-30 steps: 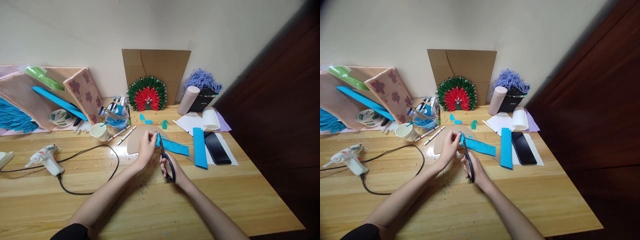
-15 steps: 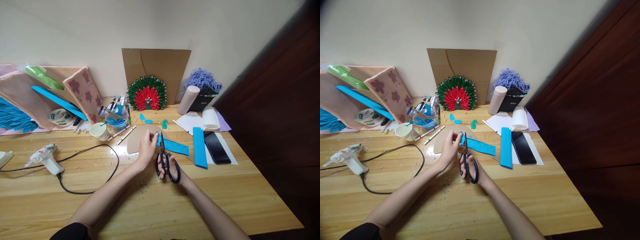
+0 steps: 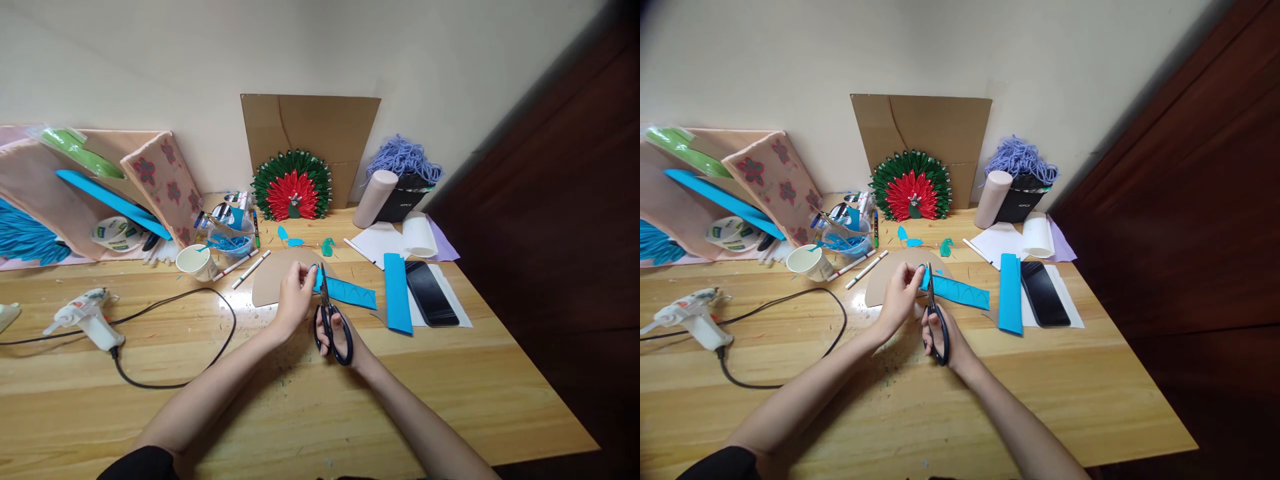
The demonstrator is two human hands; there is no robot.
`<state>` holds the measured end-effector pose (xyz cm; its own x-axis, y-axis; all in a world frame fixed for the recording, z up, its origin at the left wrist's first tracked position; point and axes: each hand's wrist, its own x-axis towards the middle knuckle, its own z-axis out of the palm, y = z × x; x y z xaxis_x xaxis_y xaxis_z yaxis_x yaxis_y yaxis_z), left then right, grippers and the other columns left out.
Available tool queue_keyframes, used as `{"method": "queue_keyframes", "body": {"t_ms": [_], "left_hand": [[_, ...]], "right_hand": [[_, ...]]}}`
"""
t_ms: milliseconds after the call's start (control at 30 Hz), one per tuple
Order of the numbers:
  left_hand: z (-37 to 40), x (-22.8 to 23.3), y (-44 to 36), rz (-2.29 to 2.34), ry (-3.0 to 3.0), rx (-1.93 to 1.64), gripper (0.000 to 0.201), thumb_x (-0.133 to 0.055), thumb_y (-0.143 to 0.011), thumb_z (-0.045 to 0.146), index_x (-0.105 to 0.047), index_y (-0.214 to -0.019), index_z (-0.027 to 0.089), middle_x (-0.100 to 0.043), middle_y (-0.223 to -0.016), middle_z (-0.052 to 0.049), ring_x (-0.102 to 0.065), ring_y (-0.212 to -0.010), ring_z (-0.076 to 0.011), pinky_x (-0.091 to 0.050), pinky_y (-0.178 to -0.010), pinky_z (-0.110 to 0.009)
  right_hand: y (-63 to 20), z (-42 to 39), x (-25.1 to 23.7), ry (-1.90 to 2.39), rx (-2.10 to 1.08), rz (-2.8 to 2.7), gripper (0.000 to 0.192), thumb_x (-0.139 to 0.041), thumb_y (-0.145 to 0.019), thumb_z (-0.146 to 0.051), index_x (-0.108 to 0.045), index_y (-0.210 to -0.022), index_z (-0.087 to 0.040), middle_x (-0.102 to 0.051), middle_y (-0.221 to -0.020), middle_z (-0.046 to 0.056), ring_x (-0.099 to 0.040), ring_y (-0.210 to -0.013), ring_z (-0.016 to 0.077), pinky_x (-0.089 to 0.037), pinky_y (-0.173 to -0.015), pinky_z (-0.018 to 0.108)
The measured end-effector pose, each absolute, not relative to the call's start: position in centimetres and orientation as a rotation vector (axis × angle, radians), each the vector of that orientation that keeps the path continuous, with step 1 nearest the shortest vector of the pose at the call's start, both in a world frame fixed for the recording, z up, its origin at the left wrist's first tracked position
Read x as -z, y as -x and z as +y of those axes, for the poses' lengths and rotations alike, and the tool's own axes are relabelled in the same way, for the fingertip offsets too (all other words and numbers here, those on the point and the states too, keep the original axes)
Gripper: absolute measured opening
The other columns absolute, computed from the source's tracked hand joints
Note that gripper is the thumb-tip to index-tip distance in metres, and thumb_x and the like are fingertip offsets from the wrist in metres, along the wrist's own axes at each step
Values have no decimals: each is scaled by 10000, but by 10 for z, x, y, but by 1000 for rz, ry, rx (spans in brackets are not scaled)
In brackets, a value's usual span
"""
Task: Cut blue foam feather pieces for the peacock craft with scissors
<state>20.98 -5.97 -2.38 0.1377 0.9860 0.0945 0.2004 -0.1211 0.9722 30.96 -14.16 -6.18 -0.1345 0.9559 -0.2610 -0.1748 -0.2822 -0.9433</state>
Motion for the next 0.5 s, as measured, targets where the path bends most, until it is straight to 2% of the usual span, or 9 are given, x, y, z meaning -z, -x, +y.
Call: {"method": "queue_keyframes", "body": {"t_ms": [167, 333, 500], "left_hand": [[-57, 21, -207, 1198, -1503, -1077, 220, -501, -856, 354, -482, -718, 184, -505, -658, 25, -477, -625, -117, -359, -590, -234], [-53, 17, -204, 1203, -1491, -1040, 228, -524, -837, 375, -520, -721, 179, -537, -643, 21, -491, -602, -119, -358, -573, -235], [-51, 17, -203, 1230, -1519, -1023, 227, -524, -835, 362, -521, -709, 173, -521, -622, 24, -483, -591, -118, -345, -556, -232]], "right_hand": [[-308, -140, 52, 1210, -1573, -964, 675, -469, -536, -852, -405, -723, -207, -379, -410, -105, -374, -297, 54, -335, -302, 159], [-310, -140, 43, 1277, -1504, -1081, 625, -454, -609, -815, -415, -760, -210, -366, -425, -109, -373, -317, 61, -350, -315, 171], [-311, -139, 42, 1341, -1571, -998, 548, -505, -640, -743, -417, -752, -214, -347, -413, -118, -340, -310, 61, -328, -309, 175]]}}
